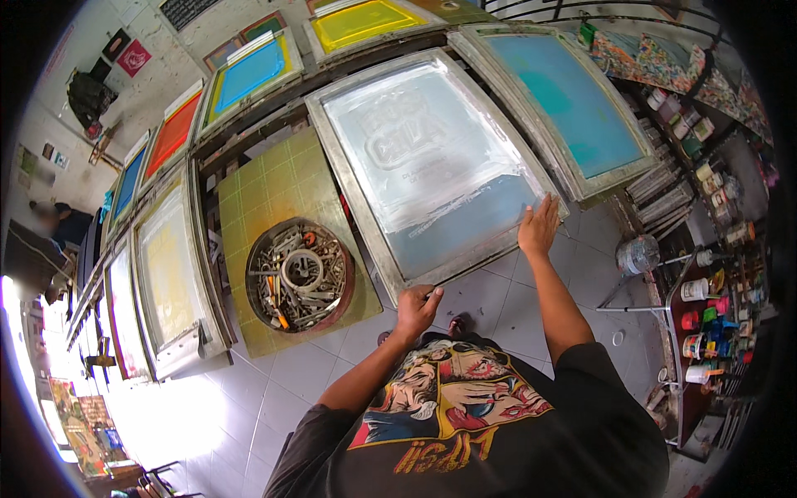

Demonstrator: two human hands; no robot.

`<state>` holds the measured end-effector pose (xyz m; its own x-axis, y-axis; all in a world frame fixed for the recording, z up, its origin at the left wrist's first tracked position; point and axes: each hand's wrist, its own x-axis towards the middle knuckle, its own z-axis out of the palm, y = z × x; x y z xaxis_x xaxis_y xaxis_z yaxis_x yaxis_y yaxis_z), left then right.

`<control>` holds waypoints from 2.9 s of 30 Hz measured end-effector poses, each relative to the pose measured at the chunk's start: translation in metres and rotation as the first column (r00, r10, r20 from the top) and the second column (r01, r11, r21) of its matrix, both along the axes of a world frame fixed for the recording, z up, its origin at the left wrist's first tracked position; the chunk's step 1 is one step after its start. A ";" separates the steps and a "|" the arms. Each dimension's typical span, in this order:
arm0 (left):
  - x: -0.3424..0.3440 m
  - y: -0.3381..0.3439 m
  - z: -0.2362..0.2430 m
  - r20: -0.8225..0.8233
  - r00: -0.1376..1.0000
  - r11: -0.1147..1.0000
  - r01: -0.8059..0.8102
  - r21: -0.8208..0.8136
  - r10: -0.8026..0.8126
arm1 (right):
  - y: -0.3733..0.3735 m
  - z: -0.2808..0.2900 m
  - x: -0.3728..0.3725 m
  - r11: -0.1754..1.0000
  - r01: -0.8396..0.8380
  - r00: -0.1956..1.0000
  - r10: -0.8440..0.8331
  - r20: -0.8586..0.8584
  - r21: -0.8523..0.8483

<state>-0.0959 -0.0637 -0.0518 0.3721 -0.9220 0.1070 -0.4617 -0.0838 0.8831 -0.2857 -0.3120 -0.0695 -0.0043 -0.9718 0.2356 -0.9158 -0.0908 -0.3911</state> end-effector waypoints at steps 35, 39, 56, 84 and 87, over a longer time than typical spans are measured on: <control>0.054 0.071 -0.007 -0.049 0.987 0.972 -0.140 0.188 0.152 | 0.212 -0.045 0.089 0.020 -0.870 0.410 -0.526 0.745 0.493; 0.058 0.067 -0.018 -0.108 0.982 0.965 -0.129 0.227 0.157 | 0.212 -0.057 0.089 0.025 -0.887 0.357 -0.596 0.719 0.461; 0.073 0.049 -0.022 -0.334 0.927 0.916 -0.027 0.399 0.172 | 0.223 -0.062 0.097 0.186 -0.889 0.186 -0.688 0.701 0.419; 0.077 0.048 -0.009 -0.374 0.914 0.911 0.015 0.413 0.155 | 0.249 -0.008 0.111 0.543 -0.577 0.433 -0.431 0.792 0.610; 0.077 0.048 -0.010 -0.366 0.914 0.905 -0.006 0.425 0.178 | 0.254 0.005 0.105 0.483 -0.695 0.530 -0.156 0.834 0.532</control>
